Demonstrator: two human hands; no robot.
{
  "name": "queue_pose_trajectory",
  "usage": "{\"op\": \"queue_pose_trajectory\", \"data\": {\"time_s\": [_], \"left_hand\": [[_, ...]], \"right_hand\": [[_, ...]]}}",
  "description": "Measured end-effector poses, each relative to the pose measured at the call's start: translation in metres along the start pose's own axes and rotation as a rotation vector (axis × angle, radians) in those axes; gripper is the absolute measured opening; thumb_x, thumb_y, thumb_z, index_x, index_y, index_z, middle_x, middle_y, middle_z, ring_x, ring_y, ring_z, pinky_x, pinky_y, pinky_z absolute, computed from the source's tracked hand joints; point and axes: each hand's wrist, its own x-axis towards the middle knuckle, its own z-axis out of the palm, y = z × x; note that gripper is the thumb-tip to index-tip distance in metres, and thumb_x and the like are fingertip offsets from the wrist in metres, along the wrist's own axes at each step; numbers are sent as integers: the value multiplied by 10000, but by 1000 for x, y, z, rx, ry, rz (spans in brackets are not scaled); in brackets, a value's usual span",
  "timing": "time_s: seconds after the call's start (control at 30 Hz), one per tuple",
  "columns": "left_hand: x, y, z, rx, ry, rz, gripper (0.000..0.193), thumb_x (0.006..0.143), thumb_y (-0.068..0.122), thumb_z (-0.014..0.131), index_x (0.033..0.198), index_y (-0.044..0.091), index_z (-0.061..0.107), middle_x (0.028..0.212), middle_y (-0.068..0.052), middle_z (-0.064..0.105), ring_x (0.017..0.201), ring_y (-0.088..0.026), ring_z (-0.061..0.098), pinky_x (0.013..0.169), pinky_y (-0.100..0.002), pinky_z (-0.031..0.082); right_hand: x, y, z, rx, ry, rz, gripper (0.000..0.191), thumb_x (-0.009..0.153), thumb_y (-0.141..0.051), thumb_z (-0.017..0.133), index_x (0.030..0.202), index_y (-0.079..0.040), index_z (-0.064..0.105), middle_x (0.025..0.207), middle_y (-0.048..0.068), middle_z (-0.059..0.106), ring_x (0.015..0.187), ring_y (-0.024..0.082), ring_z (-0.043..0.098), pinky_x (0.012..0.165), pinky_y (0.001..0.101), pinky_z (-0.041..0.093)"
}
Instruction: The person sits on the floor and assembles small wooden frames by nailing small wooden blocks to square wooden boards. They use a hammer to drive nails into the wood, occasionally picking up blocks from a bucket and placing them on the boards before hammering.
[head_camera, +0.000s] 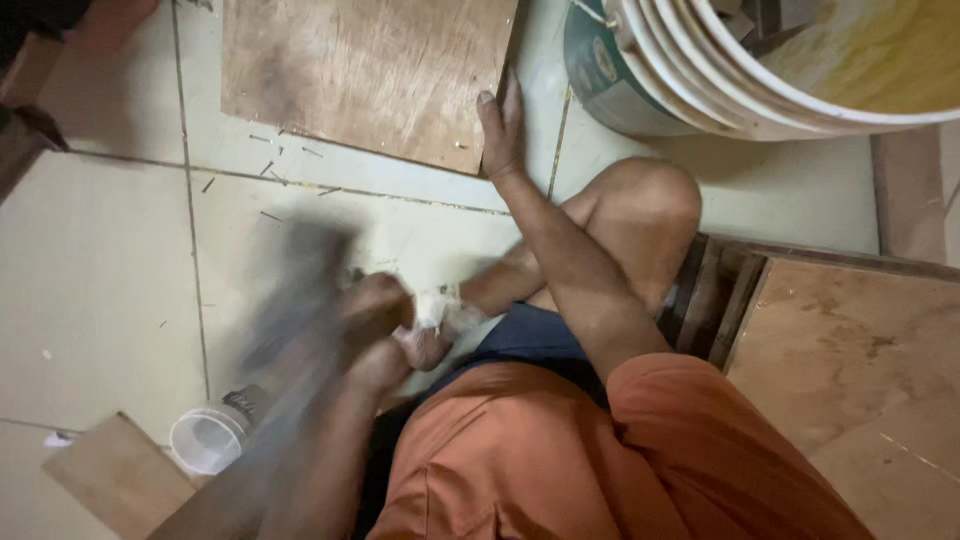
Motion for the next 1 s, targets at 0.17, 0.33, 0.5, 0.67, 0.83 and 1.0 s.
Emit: {"op": "queue_pose_trajectory", "data": {"time_s": [0.17,0.33,0.5,0.67,0.83,1.0], "left_hand": [[20,-11,21,16,-210,-867,299,997,319,487,1188,125,611,722,-112,630,641,-255,594,635,-414,499],[-13,-10,-27,-97,45,-447,285,1068,228,456,873,66,586,625,-98,558,519,-253,450,559,-415,371],[-17,-53,12,23,-103,-365,247,1094,265,449,1092,65,593,741,-130,595,639,-258,522,638,-406,419],[4,-56,20,67,-228,-579,319,1055,338,452,1160,106,646,688,-75,614,637,-227,618,671,-409,515],[-30,-45,-21,-218,75,-379,249,960,254,525,1084,83,656,946,-131,613,845,-301,603,787,-416,494],[-27,-86,24,255,-165,-145,198,941,164,550,1019,8,642,1087,-193,579,972,-339,577,871,-401,475]], "right_hand": [[2,-7,-1,-138,17,-38,714,1046,-310,566,1603,37,286,1569,192,458,1445,281,440,1224,377,341],[-2,-5,2,-77,16,-44,704,1050,-328,561,1605,30,318,1582,193,460,1468,289,433,1245,383,327],[-2,-5,-2,-5,12,-4,703,1036,-307,568,1597,30,312,1561,195,462,1438,291,439,1227,389,337],[2,-6,-4,-232,40,-13,673,1045,-307,559,1585,31,341,1556,186,480,1439,280,463,1221,379,354],[-3,4,-3,-38,15,-26,699,1042,-290,565,1601,33,298,1582,193,441,1463,280,414,1239,381,319],[-2,2,-4,32,8,-1,689,1030,-272,568,1595,32,315,1569,192,446,1442,284,426,1228,379,325]]}}
